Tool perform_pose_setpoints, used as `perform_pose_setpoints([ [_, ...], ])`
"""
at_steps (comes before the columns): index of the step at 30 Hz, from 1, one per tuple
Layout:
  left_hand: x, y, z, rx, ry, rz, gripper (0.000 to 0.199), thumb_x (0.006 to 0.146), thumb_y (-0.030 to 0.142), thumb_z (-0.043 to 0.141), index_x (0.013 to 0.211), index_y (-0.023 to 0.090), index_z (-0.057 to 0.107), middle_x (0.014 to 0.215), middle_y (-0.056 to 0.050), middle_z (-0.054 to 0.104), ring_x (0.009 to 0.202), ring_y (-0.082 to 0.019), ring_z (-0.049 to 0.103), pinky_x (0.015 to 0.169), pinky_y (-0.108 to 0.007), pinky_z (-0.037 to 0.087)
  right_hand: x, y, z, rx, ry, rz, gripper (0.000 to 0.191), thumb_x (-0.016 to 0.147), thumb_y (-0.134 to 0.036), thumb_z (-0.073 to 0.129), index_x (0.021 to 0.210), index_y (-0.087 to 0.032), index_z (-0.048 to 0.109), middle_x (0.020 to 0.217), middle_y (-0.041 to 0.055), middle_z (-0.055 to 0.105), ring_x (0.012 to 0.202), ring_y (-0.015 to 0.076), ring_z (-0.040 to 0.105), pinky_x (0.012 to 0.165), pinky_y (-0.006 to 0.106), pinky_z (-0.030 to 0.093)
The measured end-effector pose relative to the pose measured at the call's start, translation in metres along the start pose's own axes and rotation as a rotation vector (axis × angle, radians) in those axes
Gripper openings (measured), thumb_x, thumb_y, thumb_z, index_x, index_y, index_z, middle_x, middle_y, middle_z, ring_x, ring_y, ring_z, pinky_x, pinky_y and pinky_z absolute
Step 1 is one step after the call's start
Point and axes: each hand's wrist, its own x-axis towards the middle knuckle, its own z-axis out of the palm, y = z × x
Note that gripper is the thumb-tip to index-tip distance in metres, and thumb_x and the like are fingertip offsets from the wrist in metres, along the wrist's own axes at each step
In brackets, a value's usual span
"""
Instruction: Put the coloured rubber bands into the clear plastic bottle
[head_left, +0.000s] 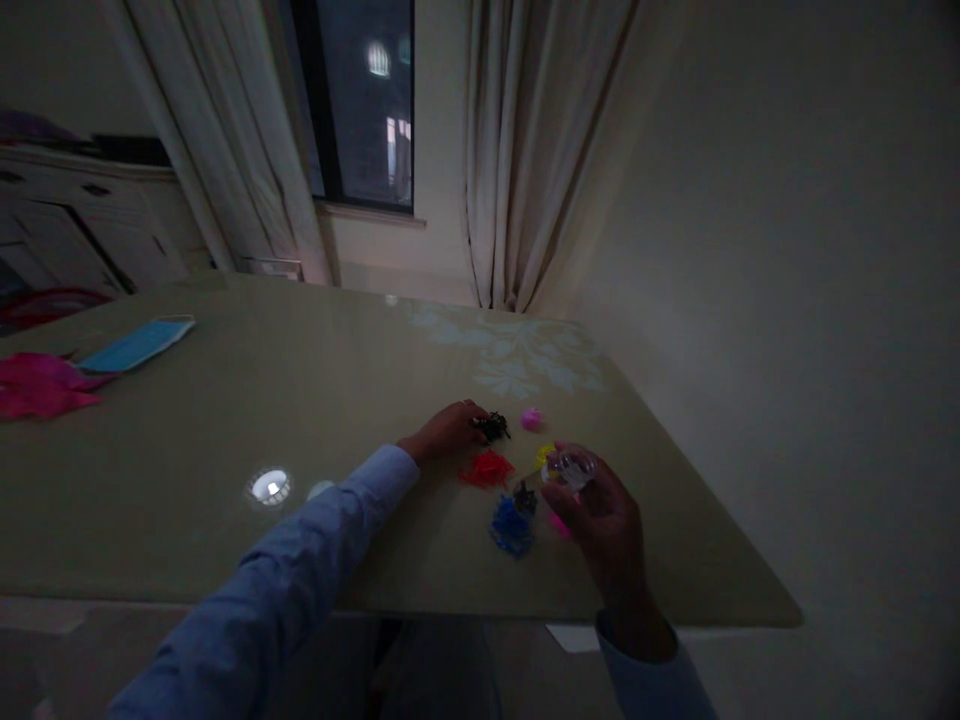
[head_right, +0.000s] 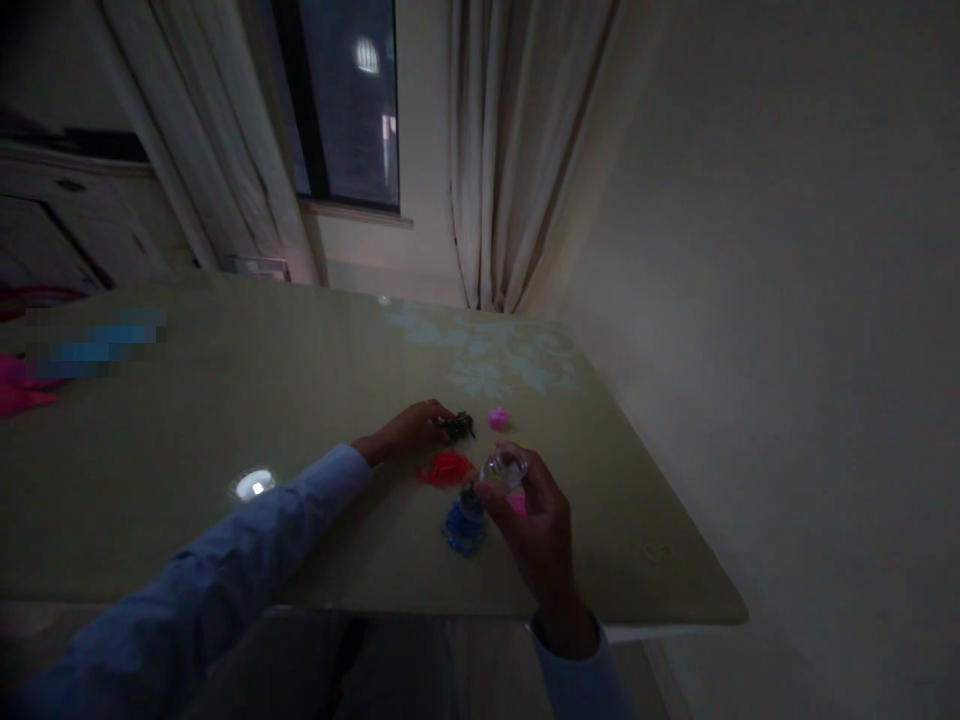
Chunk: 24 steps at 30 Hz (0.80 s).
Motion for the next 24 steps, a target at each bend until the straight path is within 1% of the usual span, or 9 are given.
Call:
perform_pose_setpoints([
  [5,0.001,0.003,0.005,0.014,0.053,-0.046,0.031,0.076,0.022,0.072,0.107,0.019,0.075,0.103,-0.008,0.073,0.088,-0.021,0.068,0.083,-0.032,0.052,-0.001,-0.006,0.009,-0.009,-0.020,-0.018,0.038,0.078,-0.038,0.078,0.111,-0.023,0.068,0.108,0.0084,0.072,0.098,0.0239,0.069,0.090,0.037,0.056],
  [8,0.000,0.002,0.003,0.023,0.065,-0.049,0.029,0.078,0.021,0.070,0.106,0.018,0.075,0.104,-0.009,0.073,0.090,-0.021,0.068,0.084,-0.031,0.051,-0.002,-0.010,0.011,-0.008,-0.034,-0.005,0.038,0.077,-0.039,0.078,0.110,-0.022,0.068,0.105,0.0087,0.073,0.097,0.0244,0.069,0.088,0.037,0.056],
  [11,-0.003,0.000,-0.001,0.046,0.065,-0.049,0.030,0.078,0.020,0.069,0.107,0.018,0.074,0.105,-0.009,0.073,0.092,-0.020,0.068,0.084,-0.029,0.051,-0.004,-0.011,0.012,-0.002,-0.032,0.004,0.040,0.076,-0.039,0.079,0.110,-0.022,0.068,0.108,0.0096,0.073,0.099,0.0248,0.069,0.089,0.037,0.057],
  [14,-0.006,-0.002,-0.005,0.090,0.059,-0.054,0.030,0.077,0.022,0.072,0.106,0.018,0.075,0.107,-0.010,0.072,0.094,-0.021,0.067,0.084,-0.029,0.051,-0.005,-0.011,0.012,0.007,-0.025,0.003,0.039,0.076,-0.037,0.080,0.110,-0.022,0.068,0.108,0.0098,0.073,0.099,0.0245,0.070,0.089,0.037,0.057],
  [17,-0.006,0.000,-0.007,0.146,0.030,-0.047,0.024,0.079,0.023,0.070,0.102,0.019,0.077,0.104,-0.011,0.072,0.095,-0.022,0.066,0.085,-0.029,0.050,-0.005,-0.012,0.013,0.010,-0.028,-0.006,0.039,0.076,-0.036,0.080,0.110,-0.021,0.069,0.109,0.0100,0.072,0.100,0.0243,0.069,0.090,0.038,0.057],
  [21,-0.006,0.005,-0.007,0.226,-0.035,-0.027,0.018,0.085,0.020,0.064,0.095,0.018,0.079,0.094,-0.010,0.072,0.092,-0.020,0.065,0.084,-0.027,0.048,-0.005,-0.014,0.018,0.011,-0.040,-0.015,0.038,0.075,-0.034,0.080,0.110,-0.022,0.069,0.109,0.0094,0.072,0.101,0.0242,0.069,0.092,0.039,0.056],
  [24,-0.009,0.006,-0.005,0.295,-0.034,-0.041,0.022,0.090,0.020,0.057,0.095,0.016,0.077,0.097,-0.012,0.070,0.094,-0.021,0.064,0.084,-0.028,0.048,-0.005,-0.014,0.022,0.021,-0.046,-0.008,0.038,0.075,-0.034,0.080,0.110,-0.022,0.069,0.108,0.0091,0.072,0.101,0.0245,0.068,0.093,0.041,0.055],
])
